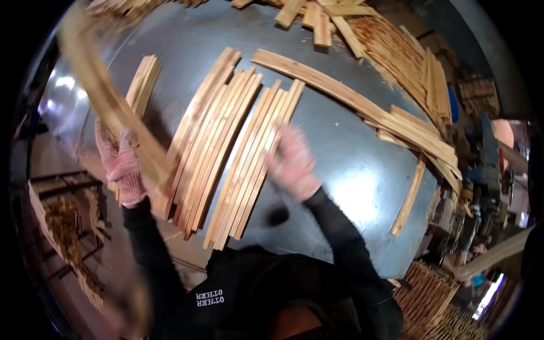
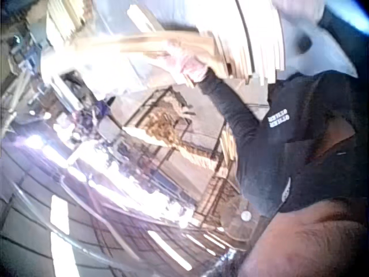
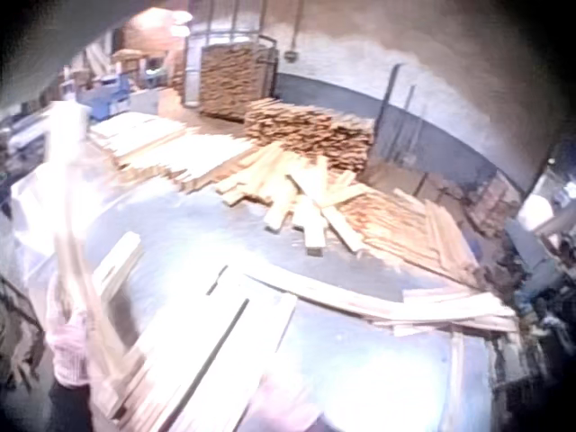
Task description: The person sorts wooden planks on a metal table, picking them up, inspecting them, and stacking them into neat piles. A second person is visible in the background performing similar sorting actions.
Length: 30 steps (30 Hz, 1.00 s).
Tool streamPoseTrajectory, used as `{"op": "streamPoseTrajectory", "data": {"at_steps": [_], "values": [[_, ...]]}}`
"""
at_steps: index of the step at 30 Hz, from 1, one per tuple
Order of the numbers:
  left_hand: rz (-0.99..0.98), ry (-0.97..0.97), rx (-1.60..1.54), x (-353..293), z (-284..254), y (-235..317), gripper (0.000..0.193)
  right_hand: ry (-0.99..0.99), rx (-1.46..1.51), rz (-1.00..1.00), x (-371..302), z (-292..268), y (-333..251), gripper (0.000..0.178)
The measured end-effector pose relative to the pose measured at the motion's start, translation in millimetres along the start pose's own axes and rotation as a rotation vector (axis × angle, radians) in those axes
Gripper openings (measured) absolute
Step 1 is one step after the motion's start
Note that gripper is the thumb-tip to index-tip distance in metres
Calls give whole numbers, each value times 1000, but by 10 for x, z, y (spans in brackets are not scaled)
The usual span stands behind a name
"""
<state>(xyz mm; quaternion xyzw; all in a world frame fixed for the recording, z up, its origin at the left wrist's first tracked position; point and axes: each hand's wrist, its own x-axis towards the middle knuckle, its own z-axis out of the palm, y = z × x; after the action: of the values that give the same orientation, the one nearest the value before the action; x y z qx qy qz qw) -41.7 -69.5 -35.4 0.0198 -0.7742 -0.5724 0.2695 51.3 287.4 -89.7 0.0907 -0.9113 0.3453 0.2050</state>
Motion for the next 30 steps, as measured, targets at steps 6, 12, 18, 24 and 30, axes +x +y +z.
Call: {"op": "streamPoseTrajectory", "data": {"at_steps": [6, 12, 18, 24, 30], "values": [[401, -669, 1060, 247, -685, -1494, 65, -389, -974, 428, 716, -1010, 2032, 104], [14, -233, 1509, 281, -662, -1510, 71, -571, -904, 568, 991, -956, 2432, 87], [190, -489, 843, -299, 66, -1055, 75, -438, -733, 585, 207, -917, 1907, 46], [-198, -612, 931, -613, 409, -1206, 71, -521, 402, 1409, -987, -315, 289, 48], [-260, -846, 1023, -655, 406, -771, 54, -652, 700, 1113, -1290, 681, -274, 51]]}}
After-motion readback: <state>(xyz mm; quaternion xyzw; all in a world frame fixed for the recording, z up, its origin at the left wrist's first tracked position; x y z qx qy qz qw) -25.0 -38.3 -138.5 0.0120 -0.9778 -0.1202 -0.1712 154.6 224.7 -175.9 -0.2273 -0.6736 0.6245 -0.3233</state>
